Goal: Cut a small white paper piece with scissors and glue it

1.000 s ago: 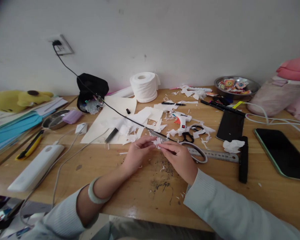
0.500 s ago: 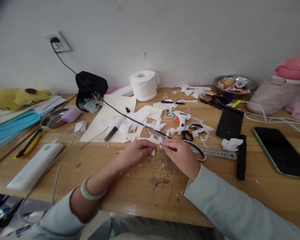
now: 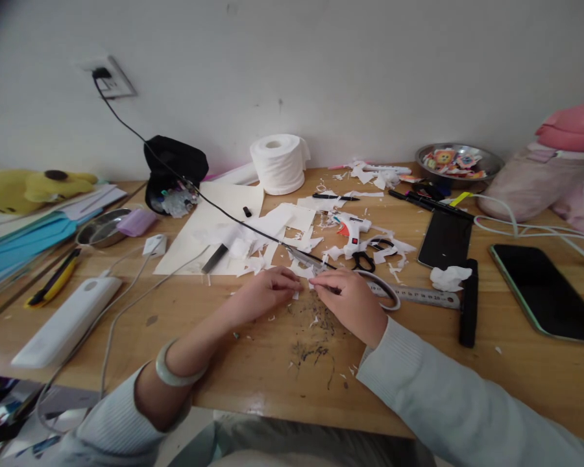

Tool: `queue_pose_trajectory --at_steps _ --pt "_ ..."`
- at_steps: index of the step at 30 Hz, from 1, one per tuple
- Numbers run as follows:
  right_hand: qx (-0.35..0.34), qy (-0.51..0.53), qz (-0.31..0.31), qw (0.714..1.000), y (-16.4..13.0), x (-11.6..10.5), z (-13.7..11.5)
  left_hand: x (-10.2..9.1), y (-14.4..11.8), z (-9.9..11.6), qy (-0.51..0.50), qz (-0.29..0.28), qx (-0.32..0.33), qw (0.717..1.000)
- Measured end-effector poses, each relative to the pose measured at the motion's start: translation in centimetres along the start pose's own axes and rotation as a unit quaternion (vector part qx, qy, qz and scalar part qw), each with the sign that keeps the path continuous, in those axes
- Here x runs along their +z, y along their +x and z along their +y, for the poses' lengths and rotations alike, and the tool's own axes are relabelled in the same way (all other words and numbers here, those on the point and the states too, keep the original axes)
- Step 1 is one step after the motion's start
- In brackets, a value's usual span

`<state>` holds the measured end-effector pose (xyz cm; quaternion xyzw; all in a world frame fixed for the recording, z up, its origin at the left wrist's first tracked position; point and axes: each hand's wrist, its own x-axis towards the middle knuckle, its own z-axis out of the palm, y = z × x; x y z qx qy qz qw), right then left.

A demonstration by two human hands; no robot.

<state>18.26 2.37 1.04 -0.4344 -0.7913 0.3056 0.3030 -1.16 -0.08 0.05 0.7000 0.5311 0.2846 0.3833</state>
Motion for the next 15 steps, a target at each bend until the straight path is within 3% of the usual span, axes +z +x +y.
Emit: queue_pose_trajectory --at_steps 3,6,10,12,15 --pt "-0.004 -0.002 0.003 1.000 0.0 0.0 0.1 -0.1 0.1 0.2 -0.008 0.021 -0.035 0.999" --pt "0.002 0.004 0.004 1.000 0.0 0.0 -0.1 -0.3 0.2 0.5 -0.022 0.086 -0.050 0.995" --pt "0.030 0.036 -0.003 0.999 -0.2 -0.1 -0.5 -0.3 0.1 1.3 -0.092 0.180 -0.001 0.979" --pt "0.042 0.058 -0.002 0.997 -0.2 -0.2 -0.6 -0.1 -0.1 1.9 -0.161 0.160 0.029 0.973" --pt "0.044 0.075 -0.005 0.996 -0.4 -0.2 -0.7 0.5 -0.4 2.4 -0.205 0.100 0.008 0.974"
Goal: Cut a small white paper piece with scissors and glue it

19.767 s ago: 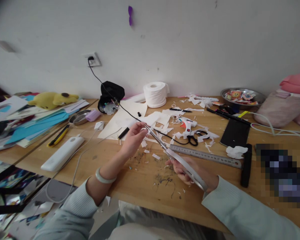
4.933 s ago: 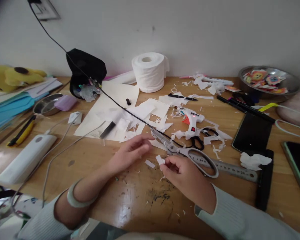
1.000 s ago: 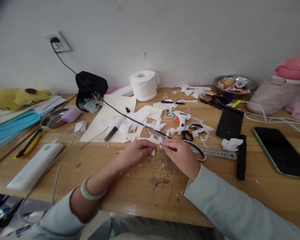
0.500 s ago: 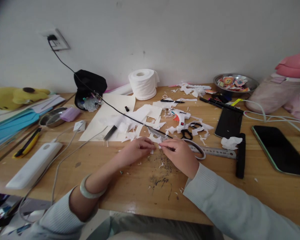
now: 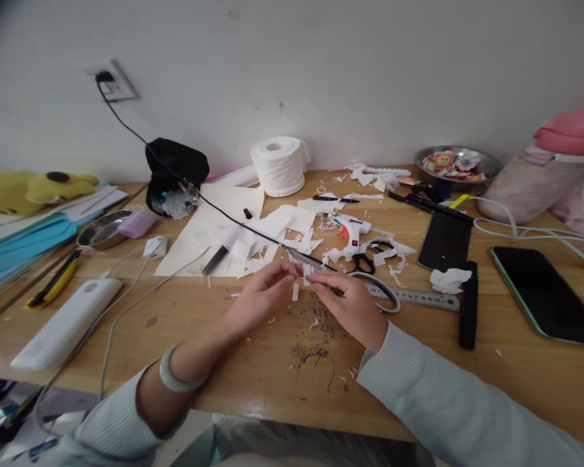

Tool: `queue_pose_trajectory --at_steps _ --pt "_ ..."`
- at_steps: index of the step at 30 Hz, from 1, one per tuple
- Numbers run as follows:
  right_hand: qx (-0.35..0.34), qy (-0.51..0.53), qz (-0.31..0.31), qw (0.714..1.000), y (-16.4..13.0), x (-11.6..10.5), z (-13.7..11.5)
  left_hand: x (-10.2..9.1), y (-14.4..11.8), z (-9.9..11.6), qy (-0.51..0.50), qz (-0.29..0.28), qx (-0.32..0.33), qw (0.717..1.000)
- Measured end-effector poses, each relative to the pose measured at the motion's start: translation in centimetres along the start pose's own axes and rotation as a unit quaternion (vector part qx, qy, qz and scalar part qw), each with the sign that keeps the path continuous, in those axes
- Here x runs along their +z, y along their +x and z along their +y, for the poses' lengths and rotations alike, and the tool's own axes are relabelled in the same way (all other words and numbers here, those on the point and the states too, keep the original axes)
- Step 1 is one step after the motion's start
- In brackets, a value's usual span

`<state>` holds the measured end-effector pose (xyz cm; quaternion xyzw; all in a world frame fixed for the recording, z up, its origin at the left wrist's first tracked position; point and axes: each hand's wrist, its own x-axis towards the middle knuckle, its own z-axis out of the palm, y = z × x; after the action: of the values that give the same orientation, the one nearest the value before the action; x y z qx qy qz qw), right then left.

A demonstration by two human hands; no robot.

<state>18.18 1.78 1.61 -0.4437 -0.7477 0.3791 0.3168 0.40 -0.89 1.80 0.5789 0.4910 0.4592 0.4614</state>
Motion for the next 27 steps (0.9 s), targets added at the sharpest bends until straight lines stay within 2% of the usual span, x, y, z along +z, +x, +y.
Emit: queue_pose_trajectory --at_steps 4,7,10,12,15,17,22,24,27 --pt "-0.020 0.002 -0.020 1.000 -0.2 0.4 0.1 0.4 0.0 -0.3 0.013 -0.021 -0.053 0.998" --pt "-0.035 -0.025 -0.034 0.999 -0.1 0.3 0.0 0.2 0.3 -0.6 0.004 -0.016 -0.086 0.996" --pt "-0.054 -0.153 -0.004 0.987 0.1 -0.9 0.1 -0.2 0.7 -0.9 -0.023 0.029 -0.096 0.995" --pt "-0.042 -0.273 0.011 0.961 0.2 -2.2 0.5 -0.6 1.0 -1.3 -0.031 0.072 -0.086 0.993" --pt "0.031 -0.360 -0.045 0.931 0.0 -3.6 1.4 -1.2 1.6 -1.7 -0.041 0.112 -0.071 0.990" --pt "0.058 -0.378 -0.071 0.921 -0.1 -3.9 1.7 -1.4 1.9 -1.9 -0.053 0.121 -0.070 0.989" --pt "0.061 -0.394 -0.082 0.913 -0.2 -3.4 0.6 -1.7 2.1 -1.3 -0.057 0.154 -0.064 0.984" --pt "0.083 -0.368 -0.080 0.923 -0.1 -3.4 0.0 -1.8 2.0 -1.1 -0.046 0.170 -0.058 0.983" --pt "0.117 -0.278 -0.058 0.952 0.1 -3.4 -0.1 -2.1 1.9 -1.2 -0.034 0.195 -0.042 0.979"
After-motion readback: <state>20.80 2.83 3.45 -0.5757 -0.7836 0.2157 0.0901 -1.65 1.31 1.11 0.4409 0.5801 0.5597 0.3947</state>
